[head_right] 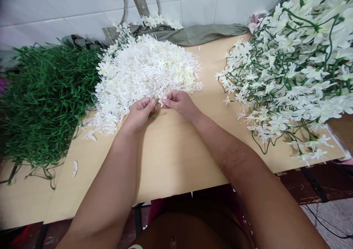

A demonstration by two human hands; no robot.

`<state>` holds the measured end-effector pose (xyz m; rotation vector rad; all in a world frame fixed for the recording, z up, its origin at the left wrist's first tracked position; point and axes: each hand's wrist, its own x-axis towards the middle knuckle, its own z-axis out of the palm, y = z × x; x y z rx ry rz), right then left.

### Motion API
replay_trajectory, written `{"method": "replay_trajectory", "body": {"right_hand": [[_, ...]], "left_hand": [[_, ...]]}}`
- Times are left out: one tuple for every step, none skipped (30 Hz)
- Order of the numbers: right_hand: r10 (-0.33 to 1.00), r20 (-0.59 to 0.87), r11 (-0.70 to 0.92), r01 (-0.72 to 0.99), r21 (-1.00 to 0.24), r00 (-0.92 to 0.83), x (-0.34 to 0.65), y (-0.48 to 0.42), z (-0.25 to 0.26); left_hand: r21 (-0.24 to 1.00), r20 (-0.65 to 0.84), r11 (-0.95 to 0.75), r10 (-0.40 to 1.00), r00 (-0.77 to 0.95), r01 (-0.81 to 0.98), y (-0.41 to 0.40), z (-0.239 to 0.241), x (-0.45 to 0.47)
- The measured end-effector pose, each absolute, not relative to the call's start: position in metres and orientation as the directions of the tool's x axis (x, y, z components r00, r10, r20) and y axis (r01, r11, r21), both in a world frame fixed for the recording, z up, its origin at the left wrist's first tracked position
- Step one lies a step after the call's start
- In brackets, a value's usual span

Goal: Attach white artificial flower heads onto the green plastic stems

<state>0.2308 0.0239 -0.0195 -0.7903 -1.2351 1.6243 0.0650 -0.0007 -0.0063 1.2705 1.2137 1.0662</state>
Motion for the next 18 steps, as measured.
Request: {"method": "replay_trajectory", "body": {"right_hand": [[0.928, 0.031, -0.082, -0.285, -0.955, -0.372, 0.2308, 0.0237, -0.0191], [0.928, 0.028, -0.085, -0.285, -0.955, -0.371, 0.2306, 0.0236, -0.0187], [0.93, 0.026, -0.086, -0.286, -0.954, -0.366, 0.2302, 0.0234, -0.0185], [0.933, 0.026, -0.084, -0.287, -0.954, -0.36, 0.2297, 0.0233, -0.0184], [0.935, 0.028, -0.079, -0.285, -0.955, -0.354, 0.2291, 0.023, -0.0185], [0.937, 0.033, -0.07, -0.28, -0.957, -0.348, 0.2283, 0.0227, -0.0186], [0.939, 0.04, -0.058, -0.272, -0.96, -0.342, 0.2274, 0.0224, -0.0189], [0.941, 0.048, -0.045, -0.262, -0.964, -0.335, 0.2266, 0.022, -0.0192], [0.943, 0.055, -0.031, -0.252, -0.967, -0.328, 0.2258, 0.0216, -0.0198], [0.945, 0.062, -0.018, -0.241, -0.97, -0.322, 0.2252, 0.0213, -0.0204], [0.945, 0.069, -0.007, -0.231, -0.973, -0.319, 0.2247, 0.021, -0.0212], [0.944, 0.075, 0.003, -0.22, -0.976, -0.321, 0.2243, 0.021, -0.0221], [0.942, 0.084, 0.016, -0.208, -0.978, -0.324, 0.2241, 0.021, -0.0231], [0.94, 0.095, 0.031, -0.196, -0.98, -0.328, 0.2241, 0.0212, -0.024], [0.937, 0.106, 0.046, -0.185, -0.982, -0.332, 0.2241, 0.0214, -0.0248], [0.935, 0.113, 0.056, -0.176, -0.983, -0.336, 0.2241, 0.0216, -0.0254], [0.933, 0.115, 0.059, -0.17, -0.984, -0.341, 0.2242, 0.0219, -0.0258], [0.932, 0.111, 0.055, -0.166, -0.985, -0.345, 0.2244, 0.0221, -0.0259]], "left_hand": [[0.996, -0.054, 0.046, 0.994, 0.1, 0.077, -0.0007, -0.0061, 0.0648], [0.996, -0.057, 0.049, 0.993, 0.102, 0.079, -0.0007, -0.0058, 0.0647], [0.995, -0.061, 0.052, 0.993, 0.103, 0.081, -0.0007, -0.0055, 0.0646], [0.995, -0.064, 0.056, 0.993, 0.103, 0.082, -0.0008, -0.0052, 0.0646], [0.995, -0.067, 0.058, 0.993, 0.102, 0.083, -0.0008, -0.0049, 0.0647], [0.995, -0.07, 0.062, 0.992, 0.101, 0.083, -0.0008, -0.0045, 0.0649], [0.994, -0.073, 0.065, 0.992, 0.1, 0.085, -0.0009, -0.0041, 0.065], [0.994, -0.076, 0.068, 0.992, 0.096, 0.088, -0.001, -0.0038, 0.0653], [0.993, -0.078, 0.069, 0.993, 0.09, 0.093, -0.0011, -0.0034, 0.0656], [0.993, -0.076, 0.068, 0.994, 0.084, 0.099, -0.0012, -0.0031, 0.066], [0.992, -0.073, 0.065, 0.994, 0.078, 0.105, -0.0012, -0.0029, 0.0665], [0.992, -0.069, 0.06, 0.995, 0.073, 0.11, -0.0012, -0.0029, 0.0671], [0.992, -0.064, 0.057, 0.996, 0.066, 0.11, -0.0011, -0.003, 0.0678], [0.993, -0.061, 0.054, 0.996, 0.06, 0.106, -0.0009, -0.0034, 0.0686], [0.994, -0.058, 0.052, 0.997, 0.054, 0.098, -0.0007, -0.004, 0.0694], [0.995, -0.055, 0.051, 0.997, 0.048, 0.09, -0.0004, -0.0047, 0.07], [0.995, -0.053, 0.049, 0.998, 0.044, 0.085, 0.0, -0.0056, 0.0705], [0.996, -0.049, 0.045, 0.998, 0.044, 0.083, 0.0004, -0.0064, 0.0707]]}}
